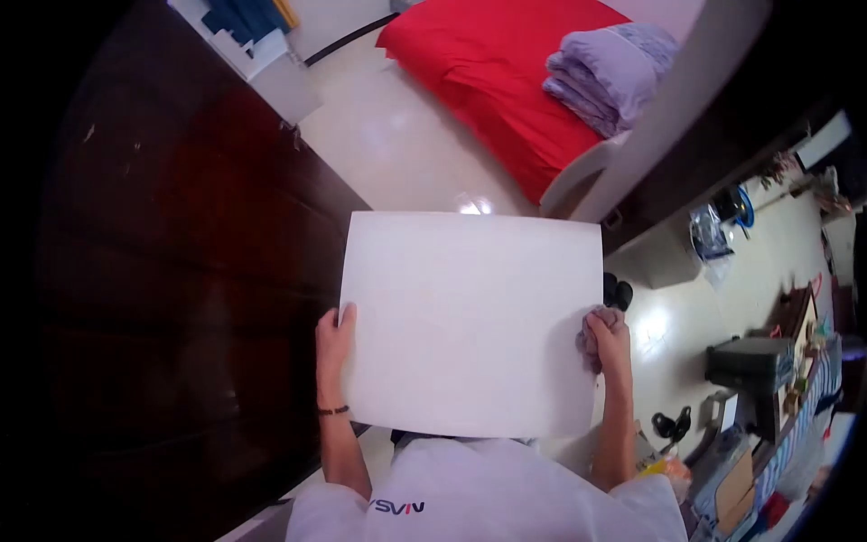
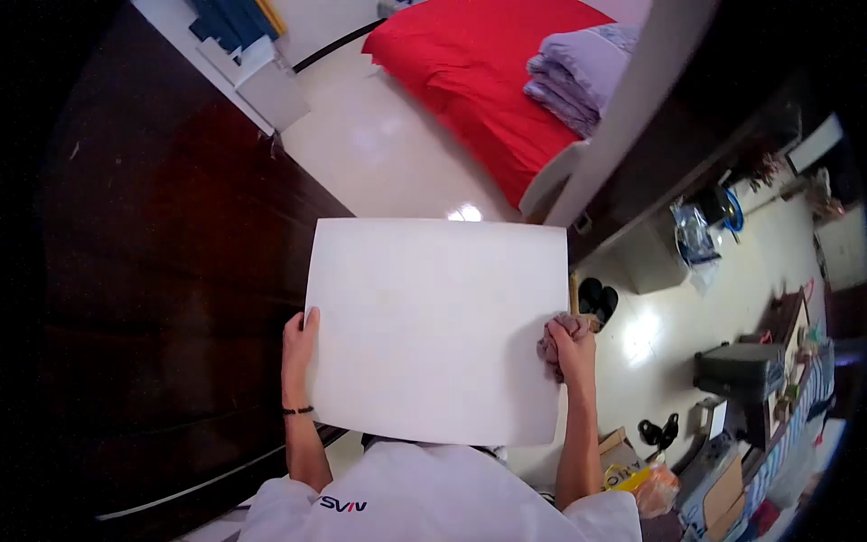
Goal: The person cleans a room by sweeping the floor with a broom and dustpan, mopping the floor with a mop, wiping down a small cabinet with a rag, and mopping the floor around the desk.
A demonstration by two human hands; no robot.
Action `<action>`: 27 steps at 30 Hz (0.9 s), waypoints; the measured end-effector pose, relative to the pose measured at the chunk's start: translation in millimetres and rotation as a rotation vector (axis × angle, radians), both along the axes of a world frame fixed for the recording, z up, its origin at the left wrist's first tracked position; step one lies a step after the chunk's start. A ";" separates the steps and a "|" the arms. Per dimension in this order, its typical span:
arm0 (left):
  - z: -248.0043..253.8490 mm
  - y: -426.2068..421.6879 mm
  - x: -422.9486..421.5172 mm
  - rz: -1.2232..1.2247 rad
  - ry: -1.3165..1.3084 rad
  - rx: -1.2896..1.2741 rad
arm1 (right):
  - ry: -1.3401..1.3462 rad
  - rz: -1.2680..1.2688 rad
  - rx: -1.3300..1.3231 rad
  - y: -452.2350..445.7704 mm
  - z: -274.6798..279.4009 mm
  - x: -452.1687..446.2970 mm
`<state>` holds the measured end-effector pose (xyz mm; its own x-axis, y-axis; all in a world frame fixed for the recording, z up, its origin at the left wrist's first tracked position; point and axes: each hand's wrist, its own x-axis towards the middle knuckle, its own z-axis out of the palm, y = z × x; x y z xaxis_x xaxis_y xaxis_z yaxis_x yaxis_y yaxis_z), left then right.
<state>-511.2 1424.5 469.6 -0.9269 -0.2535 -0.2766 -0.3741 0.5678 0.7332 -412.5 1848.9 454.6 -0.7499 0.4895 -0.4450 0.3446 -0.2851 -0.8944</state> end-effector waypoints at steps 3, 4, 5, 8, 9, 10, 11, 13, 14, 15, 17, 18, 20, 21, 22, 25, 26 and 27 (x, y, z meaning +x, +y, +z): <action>10.1 6.5 -33.6 0.053 0.032 -0.011 | 0.005 0.068 0.135 6.7 -3.5 -60.8; 3.4 1.9 -56.4 0.077 0.052 0.008 | 0.017 0.077 0.135 7.7 -9.3 -87.1; -1.1 1.8 -77.0 0.098 0.070 0.028 | -0.005 0.095 0.189 11.1 -10.6 -108.5; -25.1 -4.1 -133.7 0.097 0.057 0.096 | -0.012 0.132 0.131 9.9 -8.7 -169.9; -29.3 -3.5 -158.3 0.110 0.063 0.103 | -0.002 0.137 0.011 8.1 -5.2 -196.9; -35.8 -0.9 -187.7 0.118 0.026 0.109 | 0.003 0.155 0.022 4.5 -2.4 -227.6; -37.9 0.3 -214.1 0.127 -0.018 0.109 | -0.008 0.104 0.020 -1.2 0.1 -253.1; -60.0 -5.3 -278.8 0.115 0.062 0.040 | -0.029 0.029 0.031 -3.5 -16.5 -321.7; -64.5 -6.3 -310.7 0.120 0.061 0.017 | -0.051 0.006 0.041 1.5 -32.1 -352.4; -69.8 -11.8 -341.6 0.097 0.046 -0.043 | -0.087 0.051 0.041 -2.5 -19.5 -380.5; -61.7 -11.4 -399.3 0.126 0.065 0.028 | -0.021 0.044 0.009 2.0 -26.3 -437.7; -53.4 -11.7 -421.5 0.124 0.101 0.085 | -0.064 0.040 0.043 -7.1 -6.9 -463.9; -37.8 2.3 -468.8 0.138 0.135 0.014 | -0.073 0.117 0.112 10.5 4.2 -524.0; -25.3 3.2 -484.8 0.158 0.127 0.045 | -0.044 0.117 0.135 7.4 15.9 -545.3; -8.9 -8.6 -503.5 0.158 0.122 0.045 | -0.013 0.101 0.124 -7.0 20.1 -566.1; -19.8 -4.6 -552.0 0.201 0.134 0.026 | 0.049 0.099 0.169 0.1 39.7 -644.7; -20.1 -0.2 -563.8 0.235 0.139 0.015 | 0.052 0.113 0.176 1.9 43.8 -670.4; -7.0 -29.5 -578.6 0.252 0.143 0.019 | 0.050 0.165 0.203 -28.6 61.6 -700.4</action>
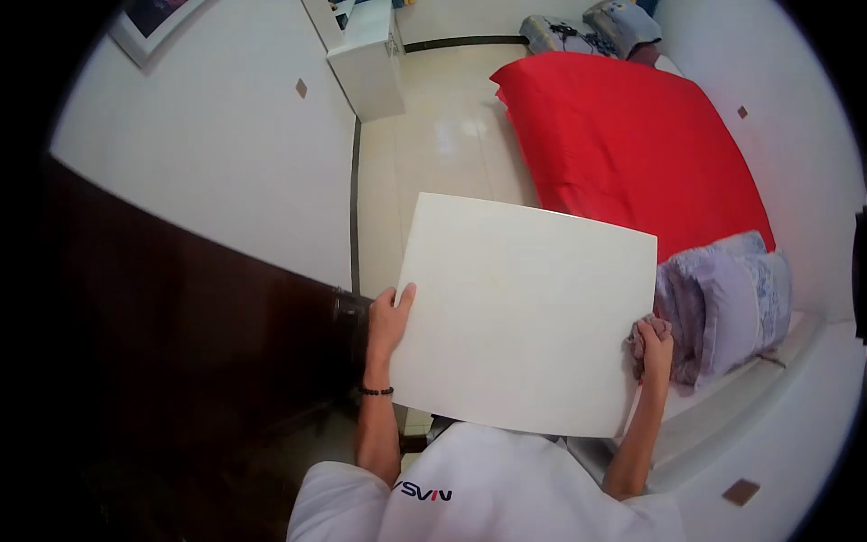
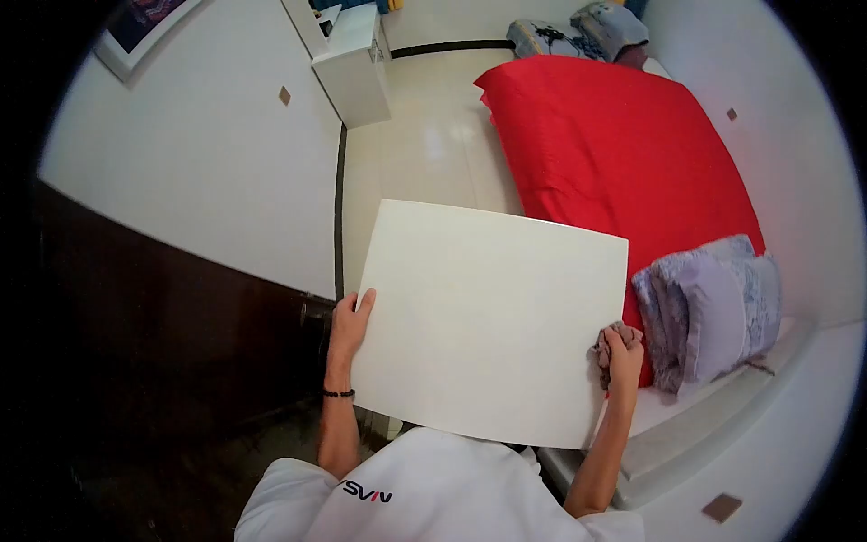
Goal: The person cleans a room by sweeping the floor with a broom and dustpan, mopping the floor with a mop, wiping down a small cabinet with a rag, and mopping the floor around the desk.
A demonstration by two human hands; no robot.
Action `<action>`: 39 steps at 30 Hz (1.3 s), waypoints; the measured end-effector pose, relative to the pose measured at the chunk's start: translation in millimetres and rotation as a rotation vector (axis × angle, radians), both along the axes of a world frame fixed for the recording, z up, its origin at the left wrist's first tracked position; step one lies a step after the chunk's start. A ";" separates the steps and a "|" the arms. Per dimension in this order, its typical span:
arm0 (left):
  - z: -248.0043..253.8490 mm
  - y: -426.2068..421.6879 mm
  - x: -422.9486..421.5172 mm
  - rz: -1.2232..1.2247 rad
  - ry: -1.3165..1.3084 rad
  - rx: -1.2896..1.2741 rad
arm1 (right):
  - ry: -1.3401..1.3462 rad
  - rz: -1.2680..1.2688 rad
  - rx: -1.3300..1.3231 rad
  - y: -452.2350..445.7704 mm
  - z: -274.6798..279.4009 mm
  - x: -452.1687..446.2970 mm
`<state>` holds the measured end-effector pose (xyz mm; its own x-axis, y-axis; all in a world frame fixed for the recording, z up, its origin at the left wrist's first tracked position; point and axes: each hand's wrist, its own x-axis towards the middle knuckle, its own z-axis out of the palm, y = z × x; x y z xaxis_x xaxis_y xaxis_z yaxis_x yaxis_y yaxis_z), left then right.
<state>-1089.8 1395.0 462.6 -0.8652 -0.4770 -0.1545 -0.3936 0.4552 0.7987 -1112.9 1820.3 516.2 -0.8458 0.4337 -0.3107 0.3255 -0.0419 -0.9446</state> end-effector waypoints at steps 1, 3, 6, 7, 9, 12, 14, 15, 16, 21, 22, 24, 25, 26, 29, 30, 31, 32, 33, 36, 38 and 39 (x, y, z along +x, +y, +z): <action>-4.0 -7.3 -9.4 0.042 0.009 0.007 | -0.009 0.052 0.030 -6.6 1.0 -23.9; -10.0 -5.2 -36.5 0.088 0.018 0.009 | -0.016 0.178 0.030 3.0 -12.7 -71.1; -15.4 -42.1 -85.3 0.164 -0.008 0.019 | -0.119 0.402 -0.027 -34.7 -11.3 -162.0; -32.1 -46.6 -92.8 0.186 -0.020 0.017 | -0.132 0.423 -0.029 -43.0 -22.8 -186.5; -42.1 -40.3 -128.5 0.277 -0.112 -0.028 | -0.146 0.394 -0.029 -54.9 -48.1 -255.5; -36.2 -37.5 -183.3 0.429 -0.156 -0.013 | -0.144 0.471 -0.133 -76.2 -72.0 -370.5; -38.7 -53.1 -211.0 0.496 -0.075 0.065 | -0.201 0.500 -0.137 -101.1 -58.3 -421.2; -30.7 -56.2 -218.5 0.519 -0.086 0.070 | -0.217 0.577 -0.082 -113.5 -47.8 -448.5; -29.9 -63.5 -238.7 0.531 -0.123 0.070 | -0.197 0.638 -0.013 -127.3 -33.9 -483.3; 3.5 -97.3 -319.5 0.698 -0.032 0.168 | -0.175 0.847 -0.012 -212.1 -4.9 -615.2; 4.0 -94.7 -336.1 0.713 -0.025 0.169 | -0.147 0.855 0.024 -221.9 -5.1 -638.3; 5.1 -94.8 -364.0 0.769 -0.004 0.157 | -0.129 0.919 0.057 -241.5 -14.5 -681.2; 6.7 -101.9 -380.0 0.792 0.007 0.153 | -0.120 0.943 0.055 -258.0 -18.6 -704.5; 10.7 -107.8 -399.7 0.821 -0.014 0.162 | -0.122 0.971 0.067 -276.3 -21.9 -727.6; -18.1 -140.7 -456.3 0.893 -0.019 0.238 | -0.069 0.999 0.091 -336.0 -32.3 -800.0; -28.1 -160.8 -478.9 0.904 -0.028 0.285 | -0.091 1.001 0.122 -355.8 -33.4 -826.5; -38.3 -175.3 -495.4 0.913 -0.046 0.300 | -0.131 1.004 0.158 -370.8 -37.3 -846.6; -45.5 -193.4 -520.4 0.912 0.025 0.266 | -0.066 0.968 0.144 -395.5 -44.2 -871.1; -52.9 -213.5 -545.9 0.911 0.095 0.230 | -0.068 0.984 0.152 -420.5 -47.7 -903.0; -59.4 -251.3 -596.3 0.953 0.028 0.217 | -0.146 1.052 0.297 -470.2 -43.8 -971.6; -49.2 -267.4 -625.7 1.001 0.062 0.200 | -0.109 1.092 0.298 -506.8 -44.8 -1002.1; -48.6 -276.0 -645.1 1.037 0.109 0.192 | -0.059 1.120 0.306 -525.8 -50.4 -1022.2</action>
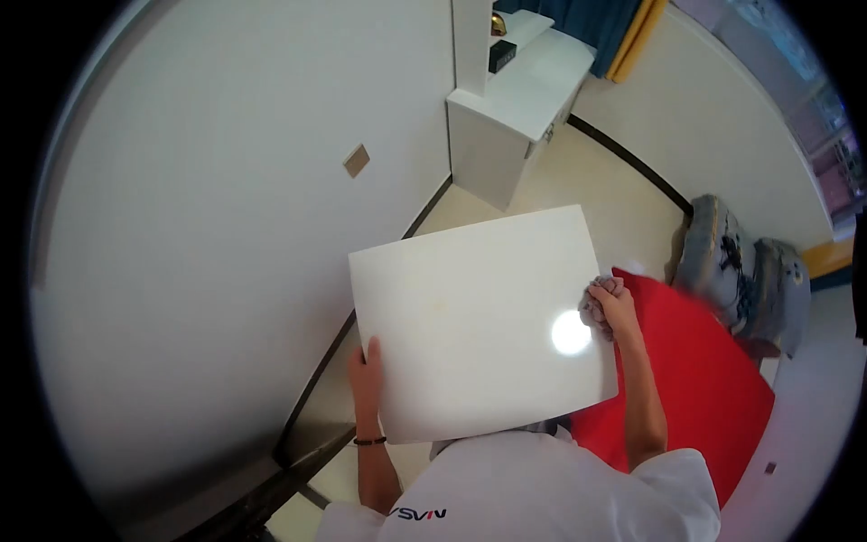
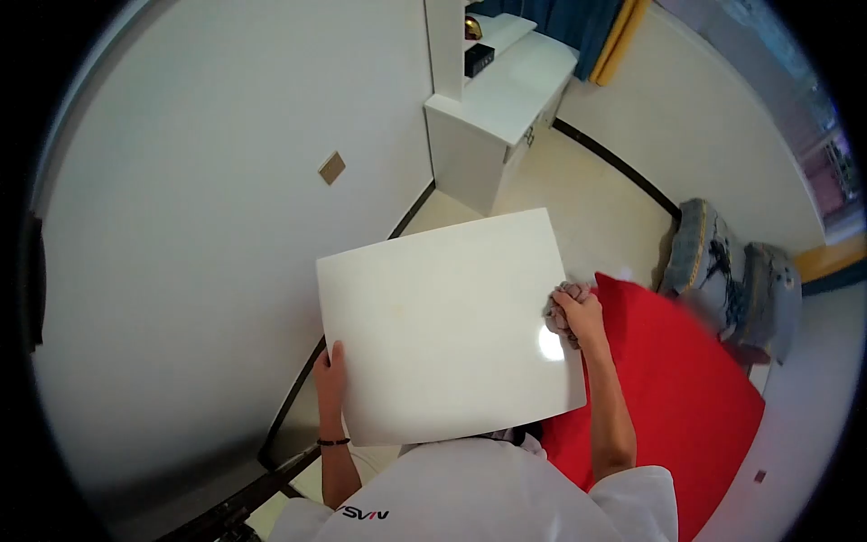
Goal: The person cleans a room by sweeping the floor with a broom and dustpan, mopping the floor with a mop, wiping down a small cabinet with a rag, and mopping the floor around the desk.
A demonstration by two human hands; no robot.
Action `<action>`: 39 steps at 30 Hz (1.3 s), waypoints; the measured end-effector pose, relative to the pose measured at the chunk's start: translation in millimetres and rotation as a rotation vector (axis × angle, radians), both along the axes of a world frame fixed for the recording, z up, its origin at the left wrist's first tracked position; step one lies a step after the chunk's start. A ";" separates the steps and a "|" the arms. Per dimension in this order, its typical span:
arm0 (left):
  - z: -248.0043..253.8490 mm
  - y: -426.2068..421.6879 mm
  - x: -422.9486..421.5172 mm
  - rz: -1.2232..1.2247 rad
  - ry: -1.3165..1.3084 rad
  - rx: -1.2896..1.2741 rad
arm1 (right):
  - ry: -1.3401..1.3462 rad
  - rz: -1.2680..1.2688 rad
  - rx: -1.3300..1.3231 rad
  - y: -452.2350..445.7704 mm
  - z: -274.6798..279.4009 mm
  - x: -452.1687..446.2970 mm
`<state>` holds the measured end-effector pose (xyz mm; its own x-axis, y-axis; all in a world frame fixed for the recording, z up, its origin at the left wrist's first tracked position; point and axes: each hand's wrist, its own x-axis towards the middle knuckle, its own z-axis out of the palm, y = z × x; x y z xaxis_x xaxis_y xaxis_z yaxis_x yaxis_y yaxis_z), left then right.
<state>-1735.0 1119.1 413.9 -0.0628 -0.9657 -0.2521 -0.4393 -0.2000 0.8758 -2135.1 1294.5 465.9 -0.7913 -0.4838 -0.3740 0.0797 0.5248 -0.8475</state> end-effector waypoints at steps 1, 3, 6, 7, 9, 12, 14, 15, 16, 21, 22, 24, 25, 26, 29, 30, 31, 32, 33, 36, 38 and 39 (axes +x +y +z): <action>0.8 -7.8 -14.1 0.016 -0.004 0.006 | 0.012 0.034 -0.052 -19.8 -18.7 -24.3; -1.9 -43.4 -45.4 0.068 -0.059 0.077 | -0.138 0.099 -0.093 -84.6 -28.0 -65.4; -58.8 -84.6 -77.2 0.176 -0.127 -0.048 | -0.279 0.227 -0.085 -176.8 -58.9 -120.3; -71.3 -94.5 -89.3 0.194 -0.150 -0.033 | -0.280 0.266 -0.029 -202.9 -73.4 -136.4; -87.9 -121.3 -113.1 0.283 -0.224 0.095 | -0.292 0.330 0.023 -260.5 -101.6 -159.4; -134.8 -161.8 -136.2 0.326 -0.267 0.177 | -0.232 0.436 0.204 -330.3 -161.2 -184.3; -178.3 -186.1 -152.2 0.354 -0.272 0.209 | 0.016 0.455 0.229 -373.7 -215.0 -197.6; -196.2 -184.9 -154.7 0.366 -0.278 0.259 | -0.071 0.508 0.313 -393.1 -232.8 -203.9; -218.5 -194.9 -163.3 0.379 -0.280 0.273 | -0.145 0.558 0.384 -420.1 -249.7 -214.9; -334.5 -206.0 -178.6 0.457 -0.291 0.437 | -0.167 0.750 0.371 -500.8 -355.5 -234.6; -351.5 -212.7 -181.3 0.474 -0.265 0.451 | -0.204 0.811 0.433 -522.0 -344.6 -232.0; -377.5 -217.2 -189.3 0.507 -0.270 0.510 | -0.268 0.862 0.525 -539.2 -364.0 -228.7; -392.9 -229.2 -197.7 0.536 -0.244 0.527 | -0.208 0.853 0.432 -553.5 -379.0 -234.5; -401.9 -232.5 -198.0 0.550 -0.242 0.538 | -0.147 0.854 0.344 -563.3 -393.6 -235.1; -421.1 -238.2 -208.3 0.554 -0.222 0.487 | 0.121 0.822 0.358 -579.7 -459.6 -250.7; -428.6 -244.4 -213.2 0.573 -0.193 0.457 | 0.124 0.837 0.369 -588.8 -472.7 -254.3; -432.7 -250.3 -217.5 0.583 -0.164 0.422 | 0.127 0.831 0.401 -595.3 -482.6 -259.0; -438.2 -253.2 -220.4 0.582 -0.157 0.427 | 0.131 0.827 0.418 -599.8 -487.9 -261.5; -440.3 -260.0 -217.8 0.583 -0.191 0.453 | 0.135 0.822 0.435 -604.5 -490.2 -262.6; -443.6 -272.8 -226.2 0.568 -0.239 0.457 | -0.040 0.787 0.558 -604.4 -498.4 -266.4; -453.0 -285.2 -230.1 0.557 -0.250 0.431 | 0.141 0.749 0.504 -607.6 -502.5 -264.2; -460.1 -286.3 -231.2 0.561 -0.206 0.427 | 0.143 0.751 0.512 -612.1 -495.1 -262.0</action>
<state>-1966.1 832.8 -46.2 0.5013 -0.6538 -0.5668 -0.3181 -0.7484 0.5820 -2397.1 682.4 -29.2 -0.3911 -0.6917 -0.6071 -0.5215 0.7101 -0.4731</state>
